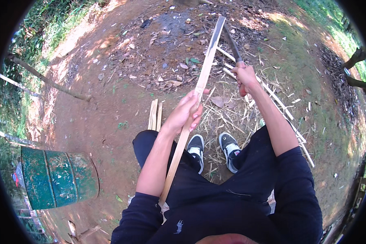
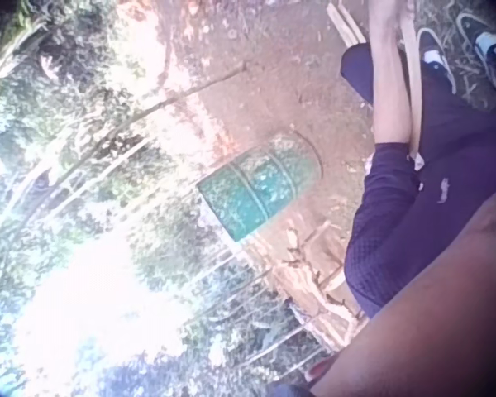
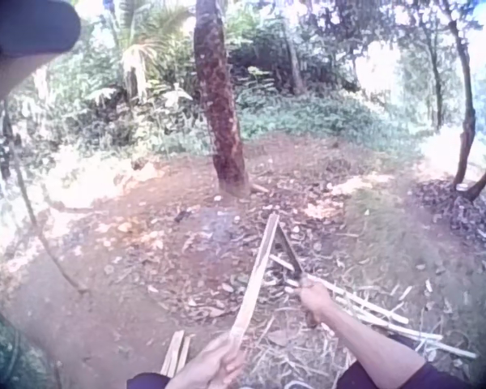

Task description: The person shaves a piece of bamboo using a large knife by hand, removing thin strips from the surface while sitting on the ground.

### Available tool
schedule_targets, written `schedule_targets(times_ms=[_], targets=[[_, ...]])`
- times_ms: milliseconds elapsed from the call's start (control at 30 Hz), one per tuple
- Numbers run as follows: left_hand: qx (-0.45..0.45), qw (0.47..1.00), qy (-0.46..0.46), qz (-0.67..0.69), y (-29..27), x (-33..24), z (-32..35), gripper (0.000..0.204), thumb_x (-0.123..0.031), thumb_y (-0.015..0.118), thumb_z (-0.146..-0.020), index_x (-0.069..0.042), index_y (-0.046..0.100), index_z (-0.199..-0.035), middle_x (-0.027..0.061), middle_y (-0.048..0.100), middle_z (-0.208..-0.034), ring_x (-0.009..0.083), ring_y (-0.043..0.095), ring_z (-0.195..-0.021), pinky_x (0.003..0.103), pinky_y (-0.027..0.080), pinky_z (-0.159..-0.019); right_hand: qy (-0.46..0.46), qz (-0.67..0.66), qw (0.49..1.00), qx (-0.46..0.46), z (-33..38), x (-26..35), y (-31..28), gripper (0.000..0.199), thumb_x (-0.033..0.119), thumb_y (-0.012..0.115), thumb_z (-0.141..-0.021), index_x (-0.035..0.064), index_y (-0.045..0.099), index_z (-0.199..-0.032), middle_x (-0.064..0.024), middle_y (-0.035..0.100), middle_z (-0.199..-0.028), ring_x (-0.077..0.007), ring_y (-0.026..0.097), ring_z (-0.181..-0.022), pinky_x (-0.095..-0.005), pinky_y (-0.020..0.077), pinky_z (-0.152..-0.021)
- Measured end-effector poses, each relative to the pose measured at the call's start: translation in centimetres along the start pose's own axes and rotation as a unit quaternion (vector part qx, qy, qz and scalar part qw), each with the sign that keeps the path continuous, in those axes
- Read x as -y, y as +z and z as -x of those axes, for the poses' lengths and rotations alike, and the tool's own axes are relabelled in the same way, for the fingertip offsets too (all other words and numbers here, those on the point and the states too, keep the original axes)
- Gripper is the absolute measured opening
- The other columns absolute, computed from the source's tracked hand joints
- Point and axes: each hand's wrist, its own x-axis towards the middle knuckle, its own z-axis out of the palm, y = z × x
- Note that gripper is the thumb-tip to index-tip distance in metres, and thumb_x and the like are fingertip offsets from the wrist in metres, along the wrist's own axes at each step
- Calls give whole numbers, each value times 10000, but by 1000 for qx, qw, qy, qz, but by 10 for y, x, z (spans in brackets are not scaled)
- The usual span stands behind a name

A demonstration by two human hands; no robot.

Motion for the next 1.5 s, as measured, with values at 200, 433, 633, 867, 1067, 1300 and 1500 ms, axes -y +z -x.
schedule_targets(times_ms=[200, 433, 633, 867, 1067, 1300, 1500], targets=[[-17, 996, -7, -92, -22, 16, -10, 786, -631, 153, -1002, -6, 626, -1054, 71, 642, -681, 167, 667, -672, 294, 550, -648, -18, -232, 971, 63, 13, 23, -8, 280, 273, 692, -897, 18, 582, -860, 59, 357, -504, -66, 357, -390, -259, 333, -409], [37, 979, -95, -178, -12, 12, -5, 868, -665, 161, -988, 2, 680, -789, 88, 656, -655, 212, 683, -684, 327, 540, -755, -103, -230, 959, 131, 50, 43, -12, 343, 326, 671, -937, -7, 609, -990, 58, 372, -506, -50, 345, -378, -244, 316, -394], [113, 972, -31, -205, -14, 26, -11, 596, -505, 343, -1039, 13, 635, -1006, 116, 692, -857, 203, 674, -674, 319, 535, -764, -131, -212, 960, 130, 49, 34, -15, 218, 167, 768, -848, 44, 591, -881, 59, 445, -521, -50, 384, -391, -242, 322, -392], [98, 995, 2, -7, 19, 27, -21, 384, -333, 412, -1056, 15, 491, -1199, 6, 548, -776, 95, 560, -496, 233, 477, -443, -109, -190, 966, 138, 47, 31, -11, 260, 237, 747, -867, 74, 564, -781, 54, 455, -514, -47, 388, -398, -248, 321, -398], [-6, 999, 37, 21, -11, 16, -18, 274, -199, 431, -1044, 5, 495, -1216, -39, 416, -723, 21, 367, -453, 173, 345, -355, -313, 215, 925, -11, 59, 34, -12, 425, 319, 725, -854, 38, 522, -606, -41, 529, -513, -140, 472, -464, -339, 379, -484], [-23, 1000, -7, 13, 3, 0, -2, 287, -291, 395, -1064, -92, 472, -1257, -41, 400, -698, 24, 361, -440, 184, 336, -349, -530, 395, 750, 13, 72, 17, 23, 135, 163, 678, -717, 89, 572, -756, -108, 622, -621, -311, 641, -564, -428, 506, -526], [-34, 999, 5, -21, -10, 15, -5, 254, -282, 379, -1069, -58, 498, -1084, -68, 331, -630, 10, 280, -390, 190, 260, -314, -545, 432, 718, 21, 76, 7, 40, 152, 162, 673, -685, 91, 553, -743, -97, 619, -619, -312, 637, -551, -432, 505, -513]])
